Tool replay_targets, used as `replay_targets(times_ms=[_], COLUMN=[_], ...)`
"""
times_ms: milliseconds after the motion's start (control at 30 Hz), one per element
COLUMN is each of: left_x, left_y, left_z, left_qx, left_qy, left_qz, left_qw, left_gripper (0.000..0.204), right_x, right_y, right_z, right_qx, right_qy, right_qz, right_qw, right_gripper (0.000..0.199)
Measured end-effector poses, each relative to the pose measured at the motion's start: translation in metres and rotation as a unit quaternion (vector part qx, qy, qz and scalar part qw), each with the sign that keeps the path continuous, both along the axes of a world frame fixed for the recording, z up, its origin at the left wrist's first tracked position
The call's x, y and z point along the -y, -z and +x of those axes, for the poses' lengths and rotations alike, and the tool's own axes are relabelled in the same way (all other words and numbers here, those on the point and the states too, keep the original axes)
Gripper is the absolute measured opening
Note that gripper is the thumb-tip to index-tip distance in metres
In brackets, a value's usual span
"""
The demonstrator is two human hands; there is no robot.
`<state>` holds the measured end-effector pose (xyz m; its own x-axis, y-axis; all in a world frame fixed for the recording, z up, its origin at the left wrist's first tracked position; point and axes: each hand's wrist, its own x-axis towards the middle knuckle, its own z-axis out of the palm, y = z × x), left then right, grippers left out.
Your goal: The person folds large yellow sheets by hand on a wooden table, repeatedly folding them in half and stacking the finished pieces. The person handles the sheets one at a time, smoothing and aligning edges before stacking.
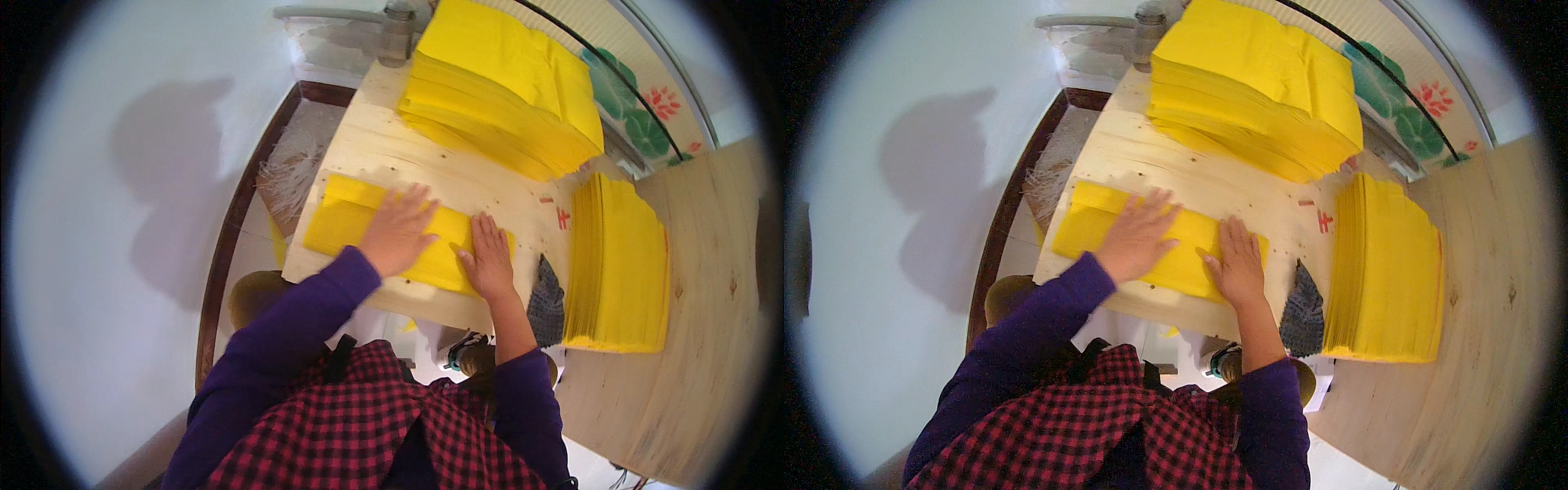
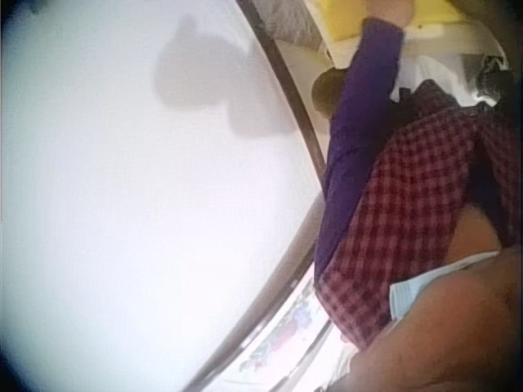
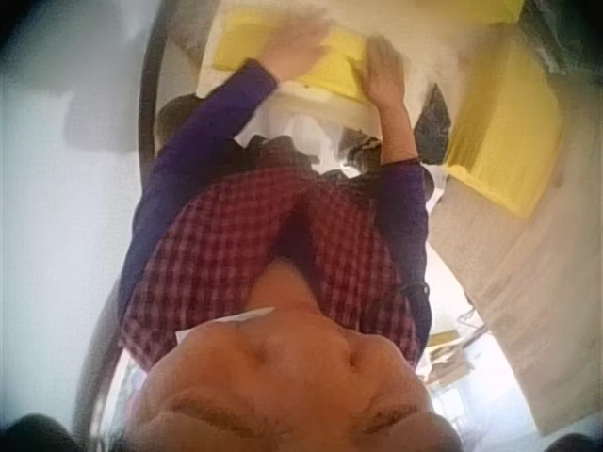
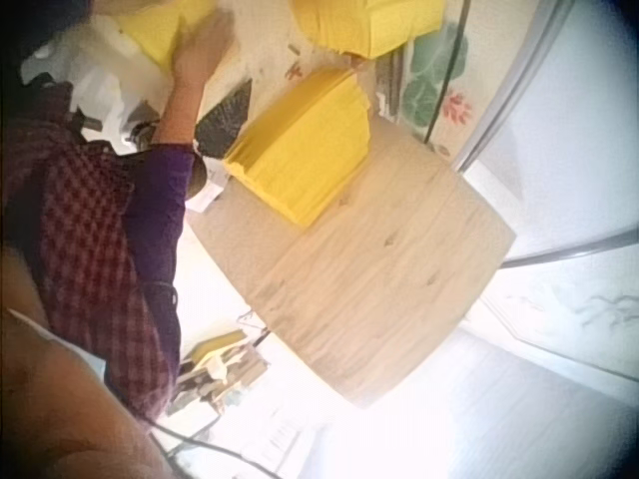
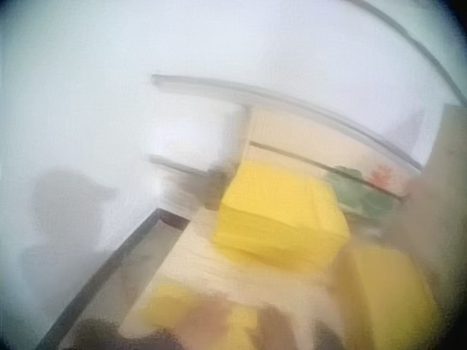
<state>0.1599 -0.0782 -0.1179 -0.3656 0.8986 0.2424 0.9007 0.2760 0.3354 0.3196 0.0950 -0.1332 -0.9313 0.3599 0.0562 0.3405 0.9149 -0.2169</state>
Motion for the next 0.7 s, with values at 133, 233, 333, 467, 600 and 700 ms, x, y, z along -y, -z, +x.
replay_targets(times_ms=[133,233,333,467,600,700], left_x=[-0.025,-0.027,-0.020,-0.011,-0.010,-0.012], left_y=[0.015,0.026,0.034,0.035,0.033,0.032], left_z=[0.015,0.011,0.005,-0.002,-0.004,-0.003], left_qx=[0.042,0.040,0.036,0.049,0.047,0.058], left_qy=[-0.020,-0.038,-0.056,-0.066,-0.064,-0.070], left_qz=[-0.022,-0.029,-0.030,-0.032,-0.036,-0.052], left_qw=[0.999,0.998,0.997,0.996,0.996,0.995], left_gripper=[0.060,0.061,0.061,0.062,0.063,0.061], right_x=[0.000,-0.001,0.000,0.000,0.007,0.025], right_y=[-0.001,0.000,0.002,-0.002,-0.013,-0.012], right_z=[0.001,0.003,0.003,0.003,-0.003,-0.032], right_qx=[-0.002,0.003,-0.001,0.007,0.009,-0.006], right_qy=[-0.009,-0.012,-0.016,-0.015,-0.024,-0.021], right_qz=[0.003,0.001,-0.001,-0.008,0.011,0.004], right_qw=[1.000,1.000,1.000,1.000,1.000,1.000], right_gripper=[0.066,0.066,0.067,0.067,0.066,0.067])
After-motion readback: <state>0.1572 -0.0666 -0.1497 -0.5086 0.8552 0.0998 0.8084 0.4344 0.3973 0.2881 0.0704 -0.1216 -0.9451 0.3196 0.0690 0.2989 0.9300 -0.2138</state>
